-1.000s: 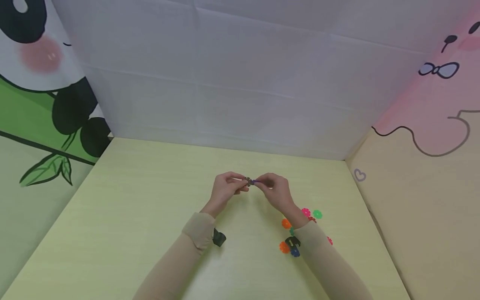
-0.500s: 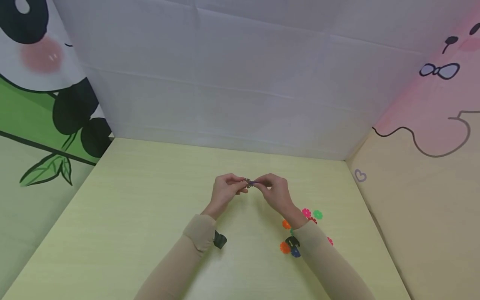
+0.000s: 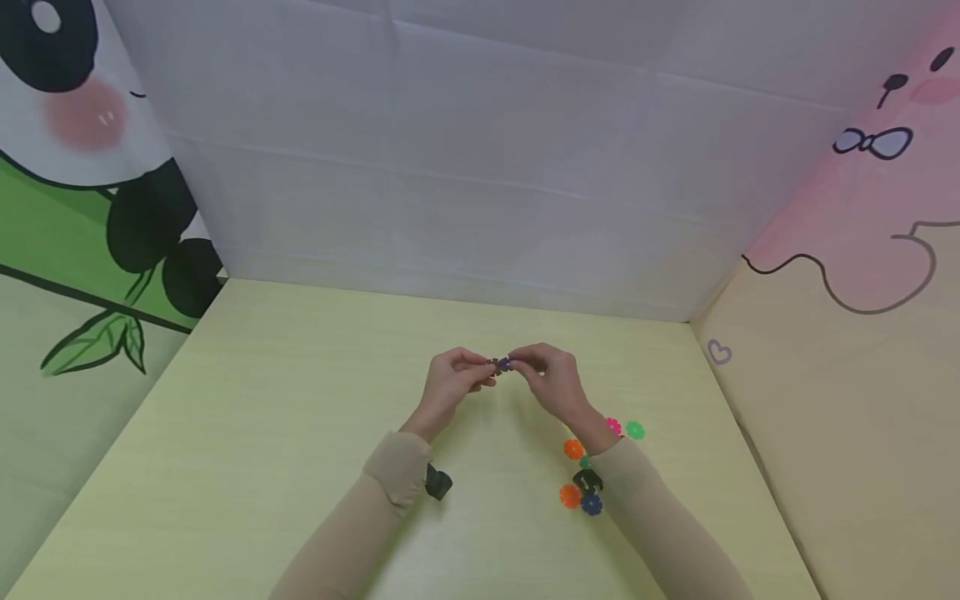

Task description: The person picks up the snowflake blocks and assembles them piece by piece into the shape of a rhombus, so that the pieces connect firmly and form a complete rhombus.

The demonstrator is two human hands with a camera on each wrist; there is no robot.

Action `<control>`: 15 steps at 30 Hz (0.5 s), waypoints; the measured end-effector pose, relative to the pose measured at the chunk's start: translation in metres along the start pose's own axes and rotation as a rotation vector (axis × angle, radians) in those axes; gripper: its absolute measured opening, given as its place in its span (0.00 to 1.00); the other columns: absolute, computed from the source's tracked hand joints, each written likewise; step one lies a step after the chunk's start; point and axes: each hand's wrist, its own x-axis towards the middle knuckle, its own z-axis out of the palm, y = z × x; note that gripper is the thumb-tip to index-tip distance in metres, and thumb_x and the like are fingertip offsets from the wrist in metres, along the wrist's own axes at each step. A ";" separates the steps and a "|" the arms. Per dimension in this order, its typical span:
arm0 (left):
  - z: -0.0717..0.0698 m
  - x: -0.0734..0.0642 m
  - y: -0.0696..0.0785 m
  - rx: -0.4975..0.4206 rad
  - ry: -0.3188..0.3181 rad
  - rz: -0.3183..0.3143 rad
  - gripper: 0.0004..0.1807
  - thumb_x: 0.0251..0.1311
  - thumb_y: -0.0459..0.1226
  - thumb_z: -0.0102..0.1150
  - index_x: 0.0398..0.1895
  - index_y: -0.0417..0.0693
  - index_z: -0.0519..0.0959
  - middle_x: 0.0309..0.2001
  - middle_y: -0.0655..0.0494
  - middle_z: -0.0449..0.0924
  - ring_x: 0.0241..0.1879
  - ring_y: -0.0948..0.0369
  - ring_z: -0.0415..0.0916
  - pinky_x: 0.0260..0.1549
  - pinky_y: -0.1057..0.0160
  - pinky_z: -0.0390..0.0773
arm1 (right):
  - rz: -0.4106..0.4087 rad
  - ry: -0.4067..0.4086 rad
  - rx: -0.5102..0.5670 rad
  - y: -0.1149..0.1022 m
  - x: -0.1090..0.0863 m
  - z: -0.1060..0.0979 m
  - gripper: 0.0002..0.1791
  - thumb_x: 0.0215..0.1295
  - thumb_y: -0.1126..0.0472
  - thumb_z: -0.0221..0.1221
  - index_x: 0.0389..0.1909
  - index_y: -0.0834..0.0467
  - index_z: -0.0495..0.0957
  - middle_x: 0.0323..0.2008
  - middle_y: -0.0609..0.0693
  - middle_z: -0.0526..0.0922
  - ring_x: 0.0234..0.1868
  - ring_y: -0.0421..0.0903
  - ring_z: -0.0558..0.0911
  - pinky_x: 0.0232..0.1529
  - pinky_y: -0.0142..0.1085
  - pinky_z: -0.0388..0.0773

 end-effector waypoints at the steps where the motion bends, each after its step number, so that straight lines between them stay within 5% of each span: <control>1: 0.000 0.000 0.000 0.006 -0.001 -0.004 0.10 0.56 0.30 0.66 0.39 0.34 0.78 0.35 0.43 0.84 0.31 0.55 0.83 0.39 0.53 0.79 | 0.003 -0.004 0.002 0.000 0.000 -0.001 0.07 0.59 0.66 0.65 0.39 0.61 0.84 0.35 0.47 0.85 0.35 0.39 0.84 0.38 0.32 0.79; 15: 0.000 -0.001 0.006 0.083 -0.048 0.005 0.13 0.55 0.32 0.67 0.43 0.35 0.81 0.35 0.47 0.84 0.33 0.55 0.82 0.43 0.48 0.76 | 0.102 -0.070 0.010 -0.005 0.003 -0.006 0.08 0.61 0.65 0.64 0.41 0.59 0.85 0.36 0.47 0.85 0.34 0.40 0.83 0.37 0.34 0.80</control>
